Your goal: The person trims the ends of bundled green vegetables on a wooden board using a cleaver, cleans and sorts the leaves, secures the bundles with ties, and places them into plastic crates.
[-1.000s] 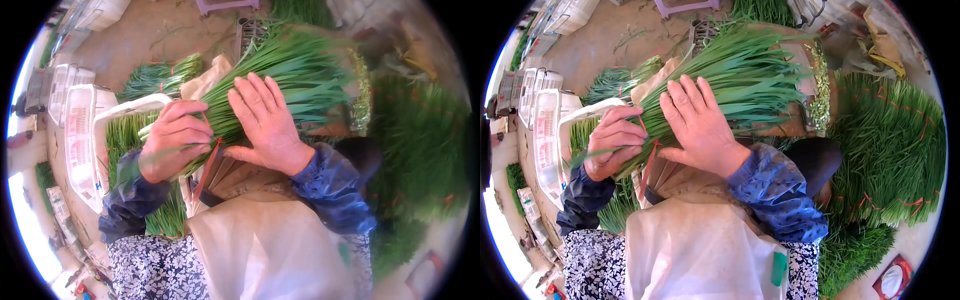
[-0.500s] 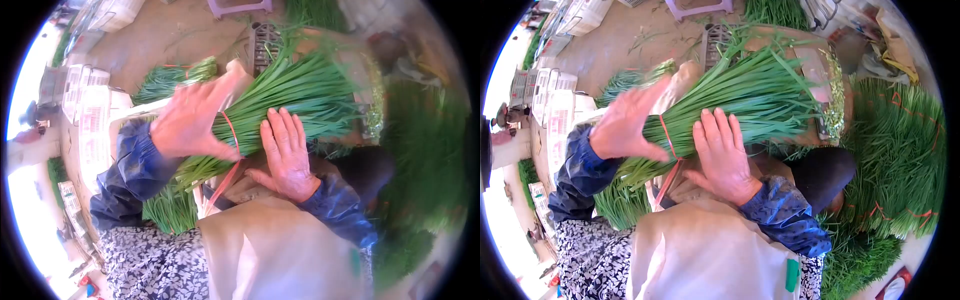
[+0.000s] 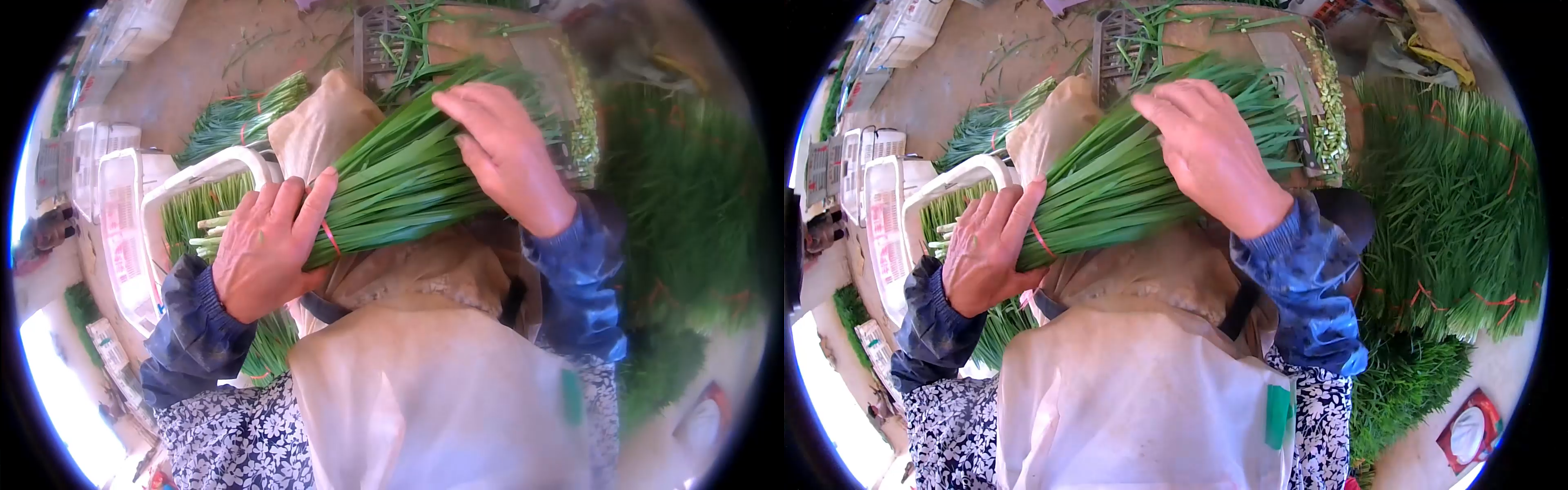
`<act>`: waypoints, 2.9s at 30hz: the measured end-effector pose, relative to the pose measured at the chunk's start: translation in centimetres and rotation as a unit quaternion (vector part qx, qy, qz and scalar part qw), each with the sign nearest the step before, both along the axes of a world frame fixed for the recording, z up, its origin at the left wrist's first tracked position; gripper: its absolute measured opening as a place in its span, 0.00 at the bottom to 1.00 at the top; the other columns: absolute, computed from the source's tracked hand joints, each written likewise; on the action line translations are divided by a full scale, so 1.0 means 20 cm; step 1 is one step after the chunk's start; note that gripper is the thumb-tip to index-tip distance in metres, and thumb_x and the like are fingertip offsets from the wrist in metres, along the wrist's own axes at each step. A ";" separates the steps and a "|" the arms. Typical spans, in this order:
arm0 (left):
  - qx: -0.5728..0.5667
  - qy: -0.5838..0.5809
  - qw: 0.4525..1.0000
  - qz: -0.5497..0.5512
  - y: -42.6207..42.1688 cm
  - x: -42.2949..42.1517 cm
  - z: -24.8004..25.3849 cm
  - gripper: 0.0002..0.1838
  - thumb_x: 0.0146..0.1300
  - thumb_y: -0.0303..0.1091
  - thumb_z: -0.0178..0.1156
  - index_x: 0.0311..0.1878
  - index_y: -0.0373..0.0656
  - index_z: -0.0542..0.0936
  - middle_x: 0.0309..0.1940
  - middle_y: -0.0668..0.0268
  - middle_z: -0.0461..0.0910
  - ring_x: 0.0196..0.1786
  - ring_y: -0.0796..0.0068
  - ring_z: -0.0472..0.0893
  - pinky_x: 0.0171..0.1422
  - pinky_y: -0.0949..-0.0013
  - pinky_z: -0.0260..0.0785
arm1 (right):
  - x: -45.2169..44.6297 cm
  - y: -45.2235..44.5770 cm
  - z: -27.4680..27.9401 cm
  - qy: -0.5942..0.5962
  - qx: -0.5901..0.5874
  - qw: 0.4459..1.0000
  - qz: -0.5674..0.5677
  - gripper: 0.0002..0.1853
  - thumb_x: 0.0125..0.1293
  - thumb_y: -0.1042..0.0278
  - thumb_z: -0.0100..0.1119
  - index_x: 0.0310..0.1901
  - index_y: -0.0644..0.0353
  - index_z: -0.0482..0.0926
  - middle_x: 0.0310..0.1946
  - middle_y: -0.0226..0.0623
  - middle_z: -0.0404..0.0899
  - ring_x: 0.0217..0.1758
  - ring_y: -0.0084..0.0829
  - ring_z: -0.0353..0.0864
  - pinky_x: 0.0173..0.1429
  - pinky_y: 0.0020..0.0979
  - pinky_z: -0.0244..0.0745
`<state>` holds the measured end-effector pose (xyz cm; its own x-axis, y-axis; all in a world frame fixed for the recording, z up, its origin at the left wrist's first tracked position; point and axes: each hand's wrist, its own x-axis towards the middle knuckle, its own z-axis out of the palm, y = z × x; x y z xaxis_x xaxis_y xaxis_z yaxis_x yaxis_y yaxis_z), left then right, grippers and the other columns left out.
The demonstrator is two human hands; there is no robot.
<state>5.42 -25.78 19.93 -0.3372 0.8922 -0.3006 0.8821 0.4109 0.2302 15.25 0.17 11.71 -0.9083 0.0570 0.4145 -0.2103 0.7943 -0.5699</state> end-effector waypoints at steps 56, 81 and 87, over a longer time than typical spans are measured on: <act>-0.012 0.052 0.996 0.077 -0.20 0.14 -0.02 0.56 0.29 0.42 0.79 0.66 0.34 0.64 0.61 0.51 0.69 0.58 0.50 0.72 0.62 0.54 0.63 | -0.05 -0.56 0.07 -0.036 -0.246 0.956 0.156 0.07 0.54 0.78 0.63 0.35 0.64 0.77 0.33 0.43 0.76 0.29 0.42 0.75 0.36 0.35 0.73; -0.070 -0.011 0.997 -0.024 -0.11 0.05 0.14 0.49 0.34 0.48 0.78 0.62 0.39 0.68 0.51 0.53 0.73 0.52 0.54 0.74 0.54 0.57 0.65 | 0.23 -0.37 0.01 -0.072 0.035 0.995 0.067 0.27 0.47 0.64 0.73 0.49 0.66 0.75 0.56 0.47 0.73 0.60 0.49 0.72 0.67 0.51 0.65; -0.073 -0.182 0.980 0.012 -0.09 0.00 -0.09 0.58 0.37 0.47 0.76 0.71 0.33 0.58 0.54 0.45 0.73 0.55 0.45 0.74 0.62 0.54 0.65 | 0.14 -0.26 -0.06 -0.098 -0.216 0.969 -0.066 0.18 0.57 0.75 0.66 0.49 0.65 0.76 0.46 0.46 0.77 0.43 0.36 0.81 0.46 0.33 0.75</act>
<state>5.44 -27.66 18.11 -0.2033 0.8236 -0.5295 0.7418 0.4825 0.4657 18.14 -5.09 10.56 -0.9404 0.3073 0.1458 0.0228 0.4845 -0.8745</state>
